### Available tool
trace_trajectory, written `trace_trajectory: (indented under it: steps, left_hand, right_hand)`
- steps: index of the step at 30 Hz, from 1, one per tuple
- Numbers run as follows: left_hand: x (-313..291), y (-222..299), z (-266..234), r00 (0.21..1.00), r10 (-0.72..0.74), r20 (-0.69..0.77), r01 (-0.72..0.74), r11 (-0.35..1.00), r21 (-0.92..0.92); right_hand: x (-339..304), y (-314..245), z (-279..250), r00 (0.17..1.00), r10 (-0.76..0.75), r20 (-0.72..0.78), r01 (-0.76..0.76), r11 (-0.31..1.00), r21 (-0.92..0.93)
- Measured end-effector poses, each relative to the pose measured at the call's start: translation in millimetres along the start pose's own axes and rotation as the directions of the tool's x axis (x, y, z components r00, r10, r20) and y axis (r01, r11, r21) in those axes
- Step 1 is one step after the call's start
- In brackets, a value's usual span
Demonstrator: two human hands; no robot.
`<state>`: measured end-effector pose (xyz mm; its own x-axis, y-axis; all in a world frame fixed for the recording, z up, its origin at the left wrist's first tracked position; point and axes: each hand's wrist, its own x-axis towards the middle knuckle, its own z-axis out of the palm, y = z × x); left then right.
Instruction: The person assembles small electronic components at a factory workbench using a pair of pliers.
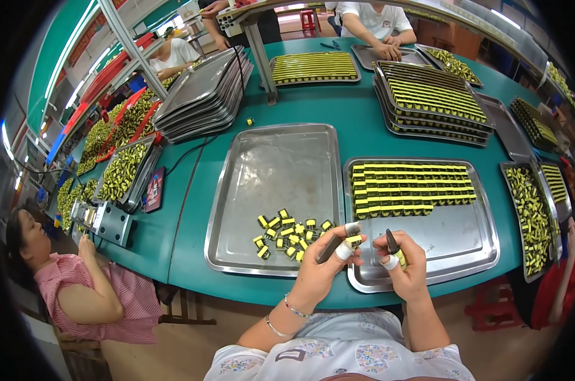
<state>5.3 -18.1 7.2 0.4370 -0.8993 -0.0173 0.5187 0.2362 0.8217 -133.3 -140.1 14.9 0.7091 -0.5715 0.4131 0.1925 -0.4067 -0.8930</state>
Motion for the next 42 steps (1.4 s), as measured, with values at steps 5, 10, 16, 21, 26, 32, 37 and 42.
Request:
trace_trajectory:
  steps: [5, 10, 16, 21, 26, 32, 37, 42]
  left_hand:
    - [-3, 4, 6, 1.000, 0.009, -0.022, -0.009, 1.000, 0.001]
    - [0, 1, 2, 0.999, -0.004, -0.033, 0.002, 0.997, -0.079]
    - [0, 2, 1, 0.996, 0.037, -0.075, -0.044, 0.996, -0.082]
    - [4, -1, 5, 0.992, 0.046, -0.121, -0.050, 0.998, -0.031]
    - [2, -4, 8, 0.992, 0.077, -0.104, -0.079, 0.997, -0.013]
    - [0, -7, 7, 0.981, 0.140, -0.134, -0.129, 0.988, 0.086]
    - [-1, -8, 9, 0.964, 0.230, -0.131, -0.205, 0.962, 0.181]
    - [-2, -8, 9, 0.969, 0.211, -0.129, -0.186, 0.966, 0.179]
  right_hand:
    - [-4, -1, 2, 1.000, 0.003, 0.006, -0.003, 1.000, 0.006]
    - [-2, -5, -2, 1.000, 0.027, 0.001, -0.027, 0.992, -0.124]
    - [7, -14, -8, 0.990, -0.102, 0.095, 0.130, 0.919, -0.373]
    - [5, -11, -7, 0.994, -0.028, 0.105, 0.070, 0.901, -0.429]
    - [3, -9, -6, 0.994, -0.043, 0.102, 0.086, 0.880, -0.467]
    - [3, -8, -10, 0.986, -0.108, 0.127, 0.160, 0.826, -0.540]
    - [3, -5, -13, 0.982, -0.125, 0.141, 0.183, 0.814, -0.551]
    - [1, -2, -13, 0.979, -0.105, 0.177, 0.189, 0.795, -0.576]
